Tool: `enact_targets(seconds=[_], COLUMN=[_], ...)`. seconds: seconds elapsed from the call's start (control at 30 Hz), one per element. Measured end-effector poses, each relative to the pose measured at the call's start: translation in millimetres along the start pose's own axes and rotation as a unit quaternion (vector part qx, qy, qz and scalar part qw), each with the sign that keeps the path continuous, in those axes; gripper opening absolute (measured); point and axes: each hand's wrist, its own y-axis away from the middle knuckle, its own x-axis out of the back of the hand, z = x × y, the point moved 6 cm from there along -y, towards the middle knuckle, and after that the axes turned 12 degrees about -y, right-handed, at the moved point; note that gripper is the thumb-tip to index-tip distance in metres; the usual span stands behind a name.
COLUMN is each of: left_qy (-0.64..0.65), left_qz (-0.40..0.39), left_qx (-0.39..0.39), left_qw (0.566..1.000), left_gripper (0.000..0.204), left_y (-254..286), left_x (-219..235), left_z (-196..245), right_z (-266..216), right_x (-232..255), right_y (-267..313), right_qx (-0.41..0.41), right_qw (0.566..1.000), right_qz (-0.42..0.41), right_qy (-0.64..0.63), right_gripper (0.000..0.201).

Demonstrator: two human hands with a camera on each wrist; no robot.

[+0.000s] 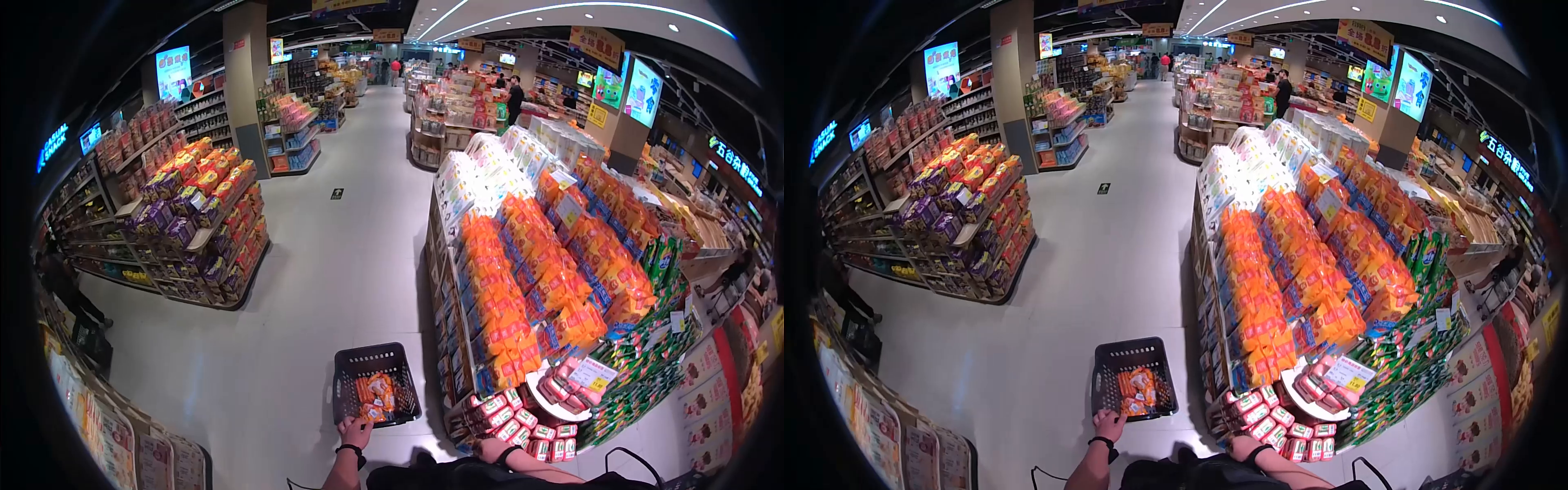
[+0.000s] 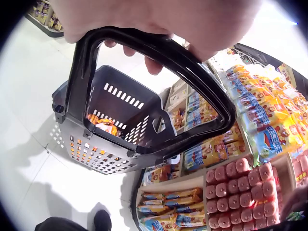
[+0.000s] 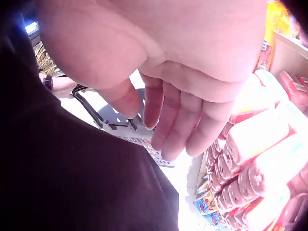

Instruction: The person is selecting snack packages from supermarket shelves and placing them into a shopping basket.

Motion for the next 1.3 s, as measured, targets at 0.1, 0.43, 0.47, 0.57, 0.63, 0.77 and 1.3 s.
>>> enact_targets(seconds=[0.1,0.43,0.47,0.57,0.63,0.77,1.3], left_qy=[-0.019,-0.032,-0.034,-0.050,-0.065,-0.081,-0.041], left_qz=[0.007,0.003,0.000,-0.043,-0.072,-0.078,0.074], left_qx=[-0.029,-0.099,-0.108,-0.123,-0.118,-0.160,0.118], left_qw=[0.999,0.995,0.994,0.990,0.988,0.981,0.989], left_gripper=[0.051,0.049,0.050,0.052,0.053,0.060,0.079], left_y=[-68.9,-278.8,-300.6,-359.2,-407.7,-495.0,-676.3], left_x=[12.7,70.8,73.9,85.9,105.0,118.1,134.5], left_z=[-28.6,-43.3,-44.5,-52.2,-46.2,-55.5,11.4], right_z=[2.1,-63.0,-79.0,-112.5,-133.3,-160.4,-146.7], right_x=[13.9,78.6,80.6,58.1,55.3,65.2,144.0], right_y=[-23.0,-107.9,-120.8,-154.4,-178.3,-248.0,-347.2], right_qx=[-0.011,-0.140,-0.161,-0.166,-0.154,-0.120,-0.199], right_qw=[0.999,0.960,0.958,0.966,0.965,0.967,0.944], right_qz=[-0.022,0.228,0.225,0.078,0.097,0.136,0.189], right_qy=[-0.029,-0.088,-0.079,-0.184,-0.186,-0.182,-0.183], right_gripper=[0.041,0.046,0.046,0.051,0.049,0.047,0.052])
